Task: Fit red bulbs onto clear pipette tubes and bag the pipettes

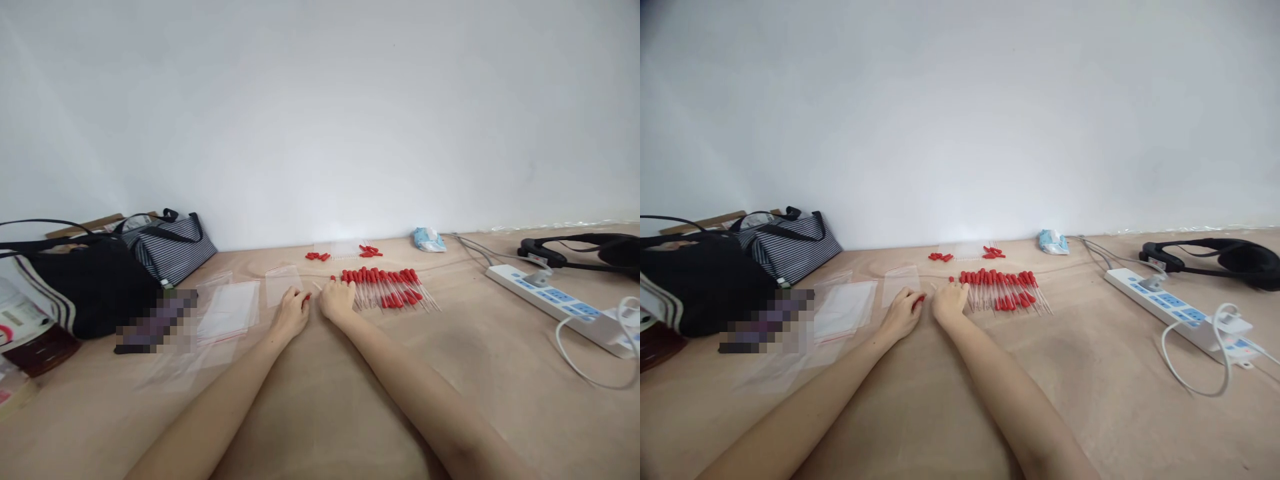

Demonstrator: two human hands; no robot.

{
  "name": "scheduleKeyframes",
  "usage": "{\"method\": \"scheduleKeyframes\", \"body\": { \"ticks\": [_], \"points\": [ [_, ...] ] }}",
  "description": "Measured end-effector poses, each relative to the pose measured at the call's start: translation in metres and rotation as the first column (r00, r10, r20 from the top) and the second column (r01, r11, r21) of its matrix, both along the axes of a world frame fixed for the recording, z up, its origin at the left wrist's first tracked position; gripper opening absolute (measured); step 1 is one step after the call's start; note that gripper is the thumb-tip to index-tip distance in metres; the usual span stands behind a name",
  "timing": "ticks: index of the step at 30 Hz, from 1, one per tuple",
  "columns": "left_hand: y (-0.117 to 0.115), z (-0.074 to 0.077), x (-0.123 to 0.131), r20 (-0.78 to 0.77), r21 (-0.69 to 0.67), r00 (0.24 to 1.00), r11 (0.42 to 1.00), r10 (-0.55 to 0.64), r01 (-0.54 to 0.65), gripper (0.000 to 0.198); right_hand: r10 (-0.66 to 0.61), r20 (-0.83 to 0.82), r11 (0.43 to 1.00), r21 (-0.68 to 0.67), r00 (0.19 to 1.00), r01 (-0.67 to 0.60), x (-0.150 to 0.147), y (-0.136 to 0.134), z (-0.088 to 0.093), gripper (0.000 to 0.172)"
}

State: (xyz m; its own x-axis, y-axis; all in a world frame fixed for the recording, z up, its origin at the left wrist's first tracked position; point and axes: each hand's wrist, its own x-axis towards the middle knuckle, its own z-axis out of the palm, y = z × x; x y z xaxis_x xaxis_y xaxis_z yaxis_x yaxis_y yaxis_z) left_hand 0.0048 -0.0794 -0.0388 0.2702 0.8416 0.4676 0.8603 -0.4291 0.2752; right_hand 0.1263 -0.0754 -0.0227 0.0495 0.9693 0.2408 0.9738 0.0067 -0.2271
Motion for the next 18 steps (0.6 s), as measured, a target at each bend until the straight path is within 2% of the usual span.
{"method": "scheduleKeyframes", "body": {
  "ticks": [4, 6, 8, 10, 12, 14, 16, 18],
  "points": [
    [-0.006, 0.004, 0.000, 0.063, 0.017, 0.998, 1.000, -0.019, 0.018, 0.008, 0.060, 0.032, 0.997, 0.041, 0.998, -0.061, 0.021, -0.025, 0.001, 0.026],
    [-0.013, 0.005, 0.000, 0.158, -0.001, 0.987, 0.999, -0.036, 0.037, 0.002, 0.113, 0.044, 0.987, 0.108, 0.993, -0.117, 0.039, -0.041, -0.002, 0.023],
    [-0.023, 0.005, 0.001, 0.305, -0.064, 0.950, 0.993, -0.073, 0.097, 0.005, 0.197, 0.010, 0.969, 0.152, 0.980, -0.197, 0.061, -0.056, -0.008, 0.022],
    [-0.036, 0.004, 0.001, 0.412, -0.146, 0.902, 0.968, -0.129, 0.205, 0.008, 0.324, -0.084, 0.934, 0.191, 0.942, -0.304, 0.084, -0.071, -0.014, 0.021],
    [-0.049, 0.005, 0.002, 0.390, -0.196, 0.895, 0.930, -0.215, 0.309, 0.004, 0.468, -0.166, 0.876, 0.215, 0.868, -0.431, 0.105, -0.083, -0.020, 0.020],
    [-0.060, 0.006, 0.002, 0.282, -0.179, 0.910, 0.916, -0.302, 0.360, 0.010, 0.550, -0.186, 0.826, 0.263, 0.814, -0.498, 0.119, -0.092, -0.022, 0.021],
    [-0.065, 0.008, 0.003, 0.167, -0.122, 0.928, 0.927, -0.332, 0.354, 0.019, 0.570, -0.160, 0.806, 0.295, 0.806, -0.512, 0.127, -0.097, -0.022, 0.026],
    [-0.066, 0.009, 0.003, 0.107, -0.076, 0.947, 0.947, -0.303, 0.312, 0.021, 0.566, -0.125, 0.806, 0.293, 0.815, -0.515, 0.128, -0.098, -0.021, 0.029]
  ]
}}
